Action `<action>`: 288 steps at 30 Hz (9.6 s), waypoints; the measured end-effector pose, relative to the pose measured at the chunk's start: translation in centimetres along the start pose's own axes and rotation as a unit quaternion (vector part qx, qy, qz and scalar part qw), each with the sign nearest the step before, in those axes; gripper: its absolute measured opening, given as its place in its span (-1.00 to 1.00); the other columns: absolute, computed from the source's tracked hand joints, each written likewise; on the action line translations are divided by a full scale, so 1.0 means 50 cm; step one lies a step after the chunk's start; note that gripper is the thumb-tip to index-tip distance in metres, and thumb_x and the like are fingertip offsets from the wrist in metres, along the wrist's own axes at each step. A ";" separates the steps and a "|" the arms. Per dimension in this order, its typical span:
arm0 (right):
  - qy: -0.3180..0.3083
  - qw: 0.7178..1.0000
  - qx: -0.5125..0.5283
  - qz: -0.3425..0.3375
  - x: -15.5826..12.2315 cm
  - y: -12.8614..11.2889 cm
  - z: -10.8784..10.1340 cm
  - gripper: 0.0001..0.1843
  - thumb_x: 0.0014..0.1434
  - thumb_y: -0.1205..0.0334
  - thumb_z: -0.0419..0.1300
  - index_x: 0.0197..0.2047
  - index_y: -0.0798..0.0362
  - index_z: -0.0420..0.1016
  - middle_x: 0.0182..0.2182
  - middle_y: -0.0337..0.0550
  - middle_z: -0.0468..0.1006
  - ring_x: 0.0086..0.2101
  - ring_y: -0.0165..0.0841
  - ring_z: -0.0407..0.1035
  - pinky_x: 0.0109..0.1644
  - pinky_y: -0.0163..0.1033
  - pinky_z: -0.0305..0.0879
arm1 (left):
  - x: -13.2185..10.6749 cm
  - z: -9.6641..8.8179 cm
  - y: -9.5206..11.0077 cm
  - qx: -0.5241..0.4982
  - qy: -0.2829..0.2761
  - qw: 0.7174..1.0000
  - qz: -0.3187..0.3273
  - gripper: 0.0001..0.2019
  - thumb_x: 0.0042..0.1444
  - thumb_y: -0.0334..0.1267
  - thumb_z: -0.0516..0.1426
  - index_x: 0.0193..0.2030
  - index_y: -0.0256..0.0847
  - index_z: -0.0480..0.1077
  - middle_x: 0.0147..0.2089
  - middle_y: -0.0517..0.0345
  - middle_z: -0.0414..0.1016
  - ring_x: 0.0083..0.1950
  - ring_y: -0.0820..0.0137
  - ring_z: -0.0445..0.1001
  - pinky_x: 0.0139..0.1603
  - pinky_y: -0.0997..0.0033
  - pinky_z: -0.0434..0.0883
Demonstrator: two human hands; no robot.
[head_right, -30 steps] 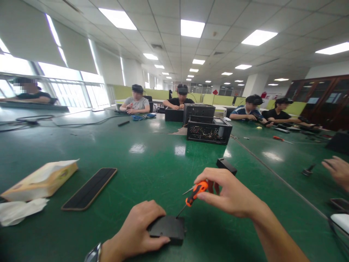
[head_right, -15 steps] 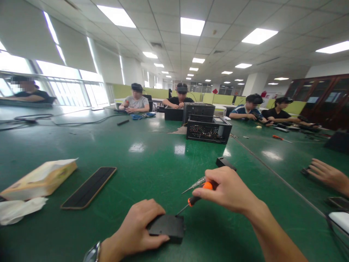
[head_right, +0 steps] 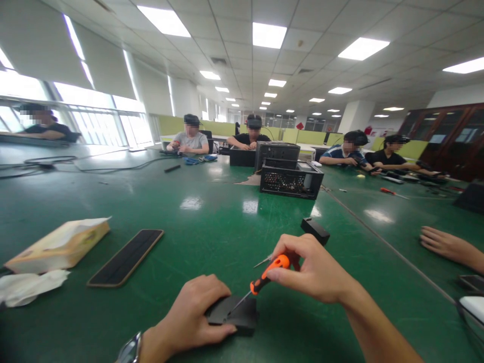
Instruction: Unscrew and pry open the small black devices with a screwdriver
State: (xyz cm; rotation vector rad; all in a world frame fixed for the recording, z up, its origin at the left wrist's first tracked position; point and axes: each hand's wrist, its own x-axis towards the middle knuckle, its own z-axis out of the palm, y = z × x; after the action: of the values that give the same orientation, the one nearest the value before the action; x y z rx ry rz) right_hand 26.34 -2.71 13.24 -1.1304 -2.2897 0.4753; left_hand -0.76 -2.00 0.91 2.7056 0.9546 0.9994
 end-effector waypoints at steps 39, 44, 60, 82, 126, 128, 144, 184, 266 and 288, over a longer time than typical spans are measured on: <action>-0.015 0.994 0.015 -0.108 0.001 -0.022 0.013 -0.78 0.23 0.09 0.24 -0.17 0.07 0.54 -0.33 -0.14 0.55 -0.38 -0.39 0.36 -0.30 -0.29 0.23 | 0.000 0.002 -0.001 0.007 0.003 1.000 0.007 -0.59 0.05 0.17 0.18 -0.28 -0.18 0.47 -0.41 0.10 0.53 -0.41 0.26 0.47 -0.42 0.35 0.28; 0.030 0.996 -0.039 -0.074 0.001 -0.020 0.017 -0.57 0.16 -0.07 0.28 -0.53 0.08 0.40 -0.61 -0.30 0.33 -0.57 -0.47 0.15 -0.48 -0.32 0.05 | 0.000 0.003 -0.001 0.005 0.006 1.000 0.008 -0.58 0.08 0.18 0.15 -0.28 -0.18 0.48 -0.42 0.10 0.53 -0.41 0.27 0.47 -0.42 0.35 0.28; -0.050 0.997 -0.004 -0.052 0.003 -0.014 -0.002 -0.82 0.23 0.13 0.23 -0.20 0.07 0.52 -0.34 -0.16 0.52 -0.39 -0.39 0.33 -0.32 -0.29 0.21 | 0.001 0.000 -0.001 0.014 0.003 0.999 0.034 -0.56 0.15 0.19 0.08 -0.27 -0.20 0.48 -0.43 0.08 0.52 -0.42 0.26 0.46 -0.42 0.34 0.27; 0.004 0.995 -0.043 -0.088 -0.005 -0.015 0.012 -0.79 0.25 0.14 0.22 -0.12 0.06 0.54 -0.37 -0.19 0.59 -0.42 -0.41 0.41 -0.31 -0.30 0.25 | 0.001 0.004 -0.005 0.007 0.011 0.999 0.041 -0.55 0.18 0.19 0.08 -0.27 -0.21 0.44 -0.41 0.10 0.51 -0.40 0.26 0.43 -0.41 0.32 0.24; 0.012 0.985 -0.089 -0.148 -0.021 -0.051 0.010 -0.77 0.25 0.20 0.18 -0.06 0.06 0.55 -0.28 -0.08 0.67 -0.33 -0.30 0.54 -0.28 -0.25 0.36 | 0.002 0.001 -0.003 0.022 0.015 0.999 0.043 -0.55 0.15 0.21 0.10 -0.28 -0.19 0.46 -0.43 0.11 0.51 -0.43 0.27 0.45 -0.43 0.33 0.25; 0.015 0.984 -0.096 -0.147 -0.021 -0.051 0.012 -0.77 0.28 0.19 0.16 -0.05 0.06 0.55 -0.32 -0.10 0.67 -0.35 -0.30 0.54 -0.29 -0.25 0.35 | 0.001 0.001 -0.003 0.021 0.015 0.999 0.042 -0.55 0.15 0.21 0.10 -0.28 -0.19 0.45 -0.43 0.11 0.51 -0.43 0.27 0.44 -0.43 0.33 0.25; -0.015 0.988 -0.006 -0.151 -0.018 -0.059 0.005 -0.77 0.13 0.34 0.22 -0.10 0.08 0.48 -0.29 -0.15 0.60 -0.31 -0.37 0.45 -0.21 -0.30 0.31 | 0.002 -0.001 -0.001 0.023 0.019 0.999 0.043 -0.58 0.13 0.18 0.13 -0.28 -0.19 0.46 -0.44 0.10 0.51 -0.43 0.28 0.45 -0.44 0.34 0.26; -0.012 0.992 -0.117 -0.047 -0.014 -0.053 0.003 -0.60 0.26 -0.09 0.18 -0.40 0.08 0.47 -0.58 -0.26 0.43 -0.56 -0.43 0.24 -0.45 -0.30 0.03 | 0.007 -0.005 0.003 0.021 0.017 0.999 0.045 -0.56 0.16 0.20 0.10 -0.29 -0.19 0.45 -0.43 0.11 0.51 -0.44 0.28 0.43 -0.45 0.34 0.23; 0.021 0.953 0.208 0.220 -0.086 0.235 0.044 -0.56 0.28 -0.10 0.02 -0.21 0.12 0.46 -0.63 -0.37 0.18 -0.62 -0.45 0.11 -0.55 -0.31 0.09 | 0.015 -0.004 -0.028 0.005 0.009 1.000 0.012 -0.69 0.05 0.02 0.23 -0.28 -0.21 0.47 -0.40 0.10 0.53 -0.39 0.28 0.47 -0.40 0.36 0.36; -0.052 0.944 0.245 0.215 -0.114 0.200 0.101 -0.56 0.23 -0.10 0.18 -0.20 0.16 0.56 -0.53 -0.28 0.33 -0.57 -0.50 0.12 -0.53 -0.36 0.02 | 0.017 -0.005 -0.027 0.007 0.015 0.999 0.028 -0.65 0.12 0.08 0.18 -0.28 -0.22 0.47 -0.40 0.09 0.53 -0.40 0.31 0.48 -0.40 0.38 0.38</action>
State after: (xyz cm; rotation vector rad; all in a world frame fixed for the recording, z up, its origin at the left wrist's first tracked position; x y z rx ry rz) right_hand 32.34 -1.81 2.25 -1.3546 -1.8338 1.2197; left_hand -1.11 -0.45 1.19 2.7500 0.8986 1.0488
